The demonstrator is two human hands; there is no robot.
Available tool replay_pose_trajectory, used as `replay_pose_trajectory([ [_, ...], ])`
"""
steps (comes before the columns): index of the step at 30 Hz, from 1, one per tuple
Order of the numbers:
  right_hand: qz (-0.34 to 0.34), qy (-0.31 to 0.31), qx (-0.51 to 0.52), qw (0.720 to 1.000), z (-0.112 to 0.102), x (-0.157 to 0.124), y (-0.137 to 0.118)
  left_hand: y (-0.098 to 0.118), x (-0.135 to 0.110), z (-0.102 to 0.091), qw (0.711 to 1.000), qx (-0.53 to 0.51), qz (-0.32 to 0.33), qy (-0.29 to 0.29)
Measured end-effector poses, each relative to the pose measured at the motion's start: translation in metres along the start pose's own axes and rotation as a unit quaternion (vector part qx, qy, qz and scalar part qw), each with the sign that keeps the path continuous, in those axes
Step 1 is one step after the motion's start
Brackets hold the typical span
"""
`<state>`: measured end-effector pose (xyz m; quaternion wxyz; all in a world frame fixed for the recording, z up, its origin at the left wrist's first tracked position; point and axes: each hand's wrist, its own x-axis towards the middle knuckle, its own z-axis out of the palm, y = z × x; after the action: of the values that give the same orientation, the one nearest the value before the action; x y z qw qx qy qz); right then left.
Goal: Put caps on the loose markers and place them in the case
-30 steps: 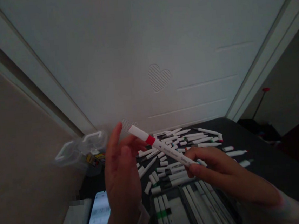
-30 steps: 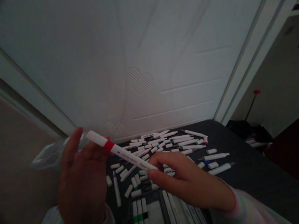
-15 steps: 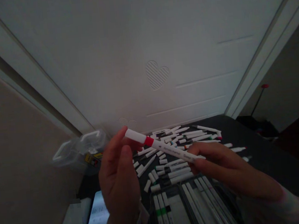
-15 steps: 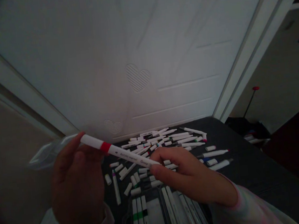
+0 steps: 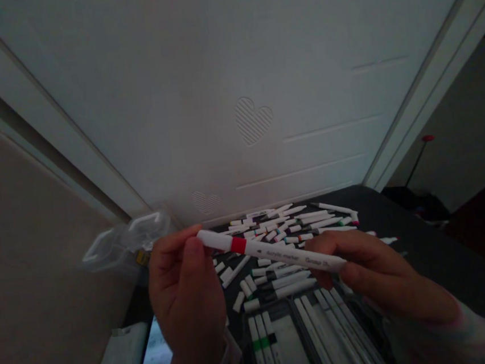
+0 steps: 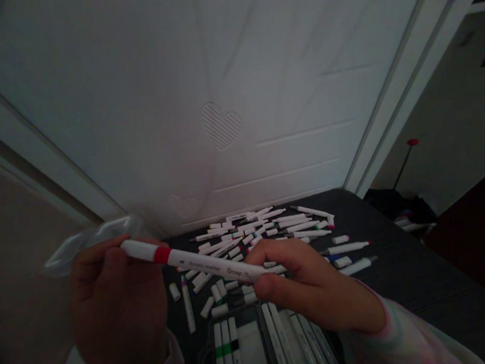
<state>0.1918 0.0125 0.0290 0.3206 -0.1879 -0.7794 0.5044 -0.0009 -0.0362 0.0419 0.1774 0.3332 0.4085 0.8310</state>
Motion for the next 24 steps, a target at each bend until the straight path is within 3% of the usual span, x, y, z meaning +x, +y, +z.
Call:
replay_pose_trajectory([
  [24, 0.002, 0.039, -0.024, 0.999, -0.0057, -0.0009, -0.0009, 0.0064, 0.0001, -0.0032, 0.984, -0.079, -0.058, -0.147],
])
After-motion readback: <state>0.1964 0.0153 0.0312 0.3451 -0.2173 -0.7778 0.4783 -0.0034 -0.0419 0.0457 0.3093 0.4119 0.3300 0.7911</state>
